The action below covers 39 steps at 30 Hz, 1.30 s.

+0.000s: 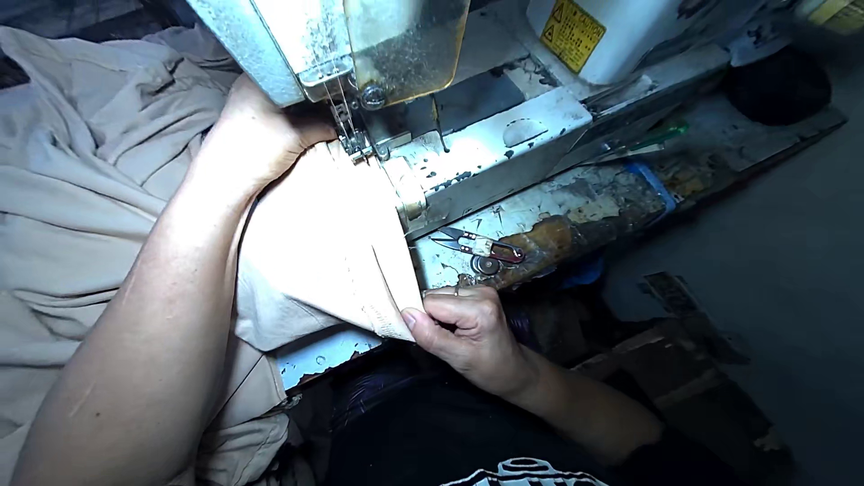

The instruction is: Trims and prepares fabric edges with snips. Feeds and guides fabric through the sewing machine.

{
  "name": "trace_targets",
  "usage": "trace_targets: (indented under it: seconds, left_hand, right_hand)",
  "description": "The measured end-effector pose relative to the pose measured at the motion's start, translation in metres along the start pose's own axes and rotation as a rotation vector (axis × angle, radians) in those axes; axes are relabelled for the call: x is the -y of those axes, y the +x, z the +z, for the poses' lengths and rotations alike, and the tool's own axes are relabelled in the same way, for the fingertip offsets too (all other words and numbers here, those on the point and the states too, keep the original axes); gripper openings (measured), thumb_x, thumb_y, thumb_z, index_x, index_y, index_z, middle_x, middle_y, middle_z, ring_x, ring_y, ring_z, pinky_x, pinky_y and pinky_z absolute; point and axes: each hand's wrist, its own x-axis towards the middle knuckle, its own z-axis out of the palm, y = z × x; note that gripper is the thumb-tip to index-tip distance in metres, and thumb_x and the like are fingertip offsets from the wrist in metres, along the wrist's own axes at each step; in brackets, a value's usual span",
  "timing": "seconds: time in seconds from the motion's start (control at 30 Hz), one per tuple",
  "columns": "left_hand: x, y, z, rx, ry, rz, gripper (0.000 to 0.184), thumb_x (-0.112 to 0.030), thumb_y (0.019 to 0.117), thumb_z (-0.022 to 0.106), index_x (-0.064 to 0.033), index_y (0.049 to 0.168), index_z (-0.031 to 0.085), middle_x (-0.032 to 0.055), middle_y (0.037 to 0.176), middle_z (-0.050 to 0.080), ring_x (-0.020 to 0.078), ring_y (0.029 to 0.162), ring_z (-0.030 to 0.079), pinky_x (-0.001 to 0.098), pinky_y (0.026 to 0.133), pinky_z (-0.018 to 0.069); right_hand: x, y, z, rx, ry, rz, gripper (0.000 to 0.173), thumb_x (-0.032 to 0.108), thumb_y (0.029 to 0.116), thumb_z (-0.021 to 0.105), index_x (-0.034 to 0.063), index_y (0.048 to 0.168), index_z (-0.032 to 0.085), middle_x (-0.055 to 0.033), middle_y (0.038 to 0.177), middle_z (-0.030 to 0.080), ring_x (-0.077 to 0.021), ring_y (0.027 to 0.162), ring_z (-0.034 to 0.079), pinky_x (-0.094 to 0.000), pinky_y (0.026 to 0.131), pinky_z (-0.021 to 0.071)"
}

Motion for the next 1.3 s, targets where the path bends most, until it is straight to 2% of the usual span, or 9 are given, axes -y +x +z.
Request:
trace_targets:
  seconds: [0.1,0.17,0.2,0.33,0.6,0.77,0.97,1.17,1.3]
  left_hand:
    - [-0.005,-0.002,0.002,-0.08,0.164,-0.081,0.048,-0.022,0.0832,0.079,-0.0059,0.124,0.061,-0.0011,0.116,0.065,-0.0043,0.111,0.057,0.0186,0.101,0.0438]
    - [-0.003,0.0,0.002,-0.125,0.259,-0.111,0.054,-0.025,0.0878,0.077,0.0037,0.13,0.059,0.0175,0.127,0.064,0.0182,0.123,0.059,0.0383,0.109,0.0408]
    - [0.0,0.001,0.002,-0.137,0.296,-0.112,0.055,-0.026,0.0892,0.076,0.0057,0.13,0.059,0.0221,0.128,0.063,0.0253,0.125,0.058,0.0442,0.11,0.04]
    - [0.004,0.005,0.003,-0.147,0.368,-0.108,0.053,-0.027,0.0918,0.072,0.0086,0.129,0.059,0.0281,0.127,0.063,0.0359,0.126,0.058,0.0516,0.109,0.0395]
    - [-0.004,0.006,0.007,-0.144,0.392,-0.158,0.045,-0.018,0.0952,0.067,0.0123,0.127,0.059,0.0334,0.125,0.062,0.0448,0.125,0.058,0.0593,0.107,0.0401]
    - [-0.005,0.006,0.008,-0.156,0.314,-0.238,0.043,-0.017,0.0946,0.069,0.0103,0.126,0.06,0.031,0.125,0.063,0.0438,0.124,0.059,0.0612,0.106,0.0415]
    - [-0.001,0.01,0.006,-0.141,0.273,-0.32,0.034,-0.021,0.0935,0.071,0.0032,0.118,0.067,0.0267,0.114,0.068,0.0437,0.113,0.064,0.0665,0.096,0.0465]
    - [-0.021,-0.016,-0.007,-0.071,0.227,-0.171,0.029,-0.024,0.0944,0.072,-0.0019,0.113,0.071,0.0186,0.113,0.07,0.0348,0.116,0.064,0.0589,0.101,0.0471]
    - [-0.031,-0.053,0.006,-0.073,0.321,-0.128,0.033,-0.032,0.0994,0.065,-0.003,0.113,0.072,0.0165,0.114,0.069,0.0362,0.111,0.064,0.059,0.093,0.0504]
  right_hand:
    - [-0.007,0.013,0.0,-0.024,-0.029,0.035,0.035,0.01,0.0948,0.062,0.0024,0.061,0.057,-0.0012,0.056,0.053,-0.0003,0.054,0.052,-0.0151,0.05,0.0409]
    - [-0.01,0.023,0.001,-0.03,-0.037,0.055,0.034,0.01,0.0941,0.063,0.004,0.061,0.057,0.0004,0.056,0.053,0.0001,0.053,0.052,-0.0151,0.049,0.0415]
    - [-0.011,0.027,0.001,-0.027,-0.038,0.06,0.034,0.01,0.094,0.063,0.0048,0.061,0.057,0.0011,0.056,0.052,0.0002,0.053,0.052,-0.0152,0.049,0.0413]
    - [-0.011,0.031,0.002,-0.03,-0.048,0.047,0.033,0.01,0.0942,0.063,0.0048,0.062,0.058,0.0011,0.057,0.053,0.0004,0.053,0.052,-0.015,0.05,0.0413]
    - [-0.013,0.035,0.007,-0.067,-0.058,0.036,0.036,0.011,0.0943,0.062,0.0044,0.059,0.056,0.0011,0.055,0.051,0.0009,0.052,0.051,-0.0147,0.049,0.0399]
    - [-0.012,0.034,0.007,-0.067,-0.071,0.043,0.033,0.011,0.0941,0.062,0.0048,0.062,0.058,0.0012,0.058,0.055,0.0017,0.053,0.054,-0.0139,0.05,0.0436]
    - [-0.016,0.034,0.006,-0.065,-0.123,0.006,0.031,0.016,0.0939,0.062,0.0053,0.064,0.061,0.0013,0.06,0.056,0.0023,0.054,0.054,-0.0133,0.051,0.0434]
    - [-0.013,0.031,0.0,-0.073,-0.148,0.03,0.032,0.018,0.0944,0.062,0.0057,0.065,0.062,0.0032,0.06,0.056,0.0048,0.055,0.053,-0.0107,0.051,0.0434]
    - [-0.012,0.028,-0.002,-0.087,-0.189,0.049,0.031,0.019,0.0954,0.061,0.0072,0.067,0.064,0.0044,0.06,0.057,0.0048,0.054,0.053,-0.0113,0.05,0.0439]
